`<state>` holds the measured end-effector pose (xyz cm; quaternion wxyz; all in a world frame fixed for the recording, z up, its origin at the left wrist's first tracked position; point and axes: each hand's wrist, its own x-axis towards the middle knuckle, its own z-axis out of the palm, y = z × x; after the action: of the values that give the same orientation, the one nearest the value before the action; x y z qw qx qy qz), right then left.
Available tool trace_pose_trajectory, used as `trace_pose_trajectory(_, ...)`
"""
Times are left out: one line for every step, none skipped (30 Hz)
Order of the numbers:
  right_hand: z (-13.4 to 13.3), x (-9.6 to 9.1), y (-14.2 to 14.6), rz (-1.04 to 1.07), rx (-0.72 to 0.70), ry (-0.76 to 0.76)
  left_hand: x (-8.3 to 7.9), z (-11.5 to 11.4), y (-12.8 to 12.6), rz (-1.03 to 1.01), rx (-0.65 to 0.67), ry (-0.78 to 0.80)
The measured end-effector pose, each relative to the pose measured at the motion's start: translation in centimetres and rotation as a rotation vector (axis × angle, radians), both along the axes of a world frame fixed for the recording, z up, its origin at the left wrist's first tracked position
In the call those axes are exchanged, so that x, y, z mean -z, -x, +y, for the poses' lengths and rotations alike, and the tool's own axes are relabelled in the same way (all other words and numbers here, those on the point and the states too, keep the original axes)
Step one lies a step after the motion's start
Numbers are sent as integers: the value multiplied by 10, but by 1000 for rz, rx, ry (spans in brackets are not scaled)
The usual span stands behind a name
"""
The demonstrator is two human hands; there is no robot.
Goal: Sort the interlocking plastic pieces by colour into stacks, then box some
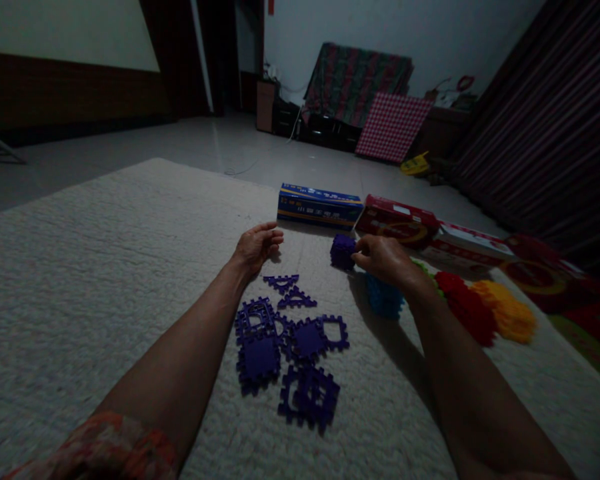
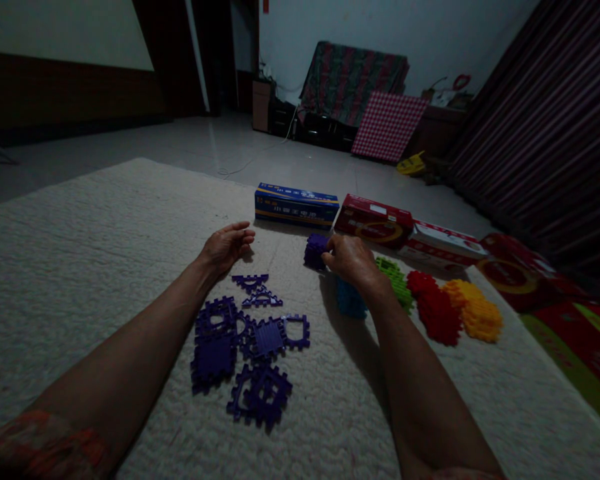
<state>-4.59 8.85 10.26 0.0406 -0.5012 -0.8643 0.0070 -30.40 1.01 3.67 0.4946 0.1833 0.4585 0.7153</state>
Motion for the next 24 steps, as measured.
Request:
trace_pose_trajectory(0,1,0,2,10,-3,0,0,0,2,4,1)
trace_pose_trajectory(1,1,0,1,18,-7,1,0,1,3,7,3)
trace_pose_trajectory(1,2,0,-4,23,-12,1,1,1,3,7,4)
trace_pose_trajectory(1,2,0,-9,25,-20,1,1,1,4,7,4)
trace_pose_trajectory(1,2,0,-12,27,-32,1,1,1,5,6,5)
trace_pose_trajectory(0,1,0,-12,26,-47,0,1,1,7,4,5)
trace_pose_trajectory(-1,0,1,-8,20,-62,0,0,1,9,3,4)
trace_pose_trajectory(-3,-2,2,-1,7,-71,0,0,1,9,1,4)
trace_pose_trajectory(-6,-3,3,10,-14,-71,0,0,0,9,-1,5)
trace_pose_trajectory(-10,-4,6,20,-42,-61,-1,0,0,9,-2,5)
trace_pose_trajectory(-14,-5,8,30,-79,-43,-1,0,0,10,-1,6)
trace_pose_trajectory(-20,-5,12,38,-119,-17,-1,0,0,12,1,8)
trace_pose_trajectory(-26,-5,15,40,-156,13,-1,0,0,14,3,9)
trace_pose_trajectory(-32,-4,18,38,-190,44,-1,0,-1,16,4,7)
trace_pose_trajectory(-39,-3,22,33,-219,74,0,0,-1,19,4,3)
trace_pose_trajectory(-45,-2,24,26,-240,103,1,0,-1,20,3,0)
trace_pose_trajectory(-52,0,26,24,-256,129,1,1,-1,23,4,-4)
trace_pose_trajectory(-59,1,27,27,-268,154,2,1,-1,28,8,-8)
trace_pose_trajectory(-65,2,27,37,-276,176,3,1,-1,36,14,-12)
trace_pose_trajectory(-72,3,26,55,-283,194,4,1,-1,48,20,-16)
trace_pose_trajectory(-79,5,24,79,-287,208,5,2,-1,61,25,-22)
trace_pose_trajectory(-85,6,20,108,-288,220,6,2,-2,77,29,-26)
trace_pose_trajectory(-91,8,17,139,-284,228,7,2,-3,93,32,-32)
trace_pose_trajectory(-97,11,12,170,-273,233,7,2,-3,110,34,-34)
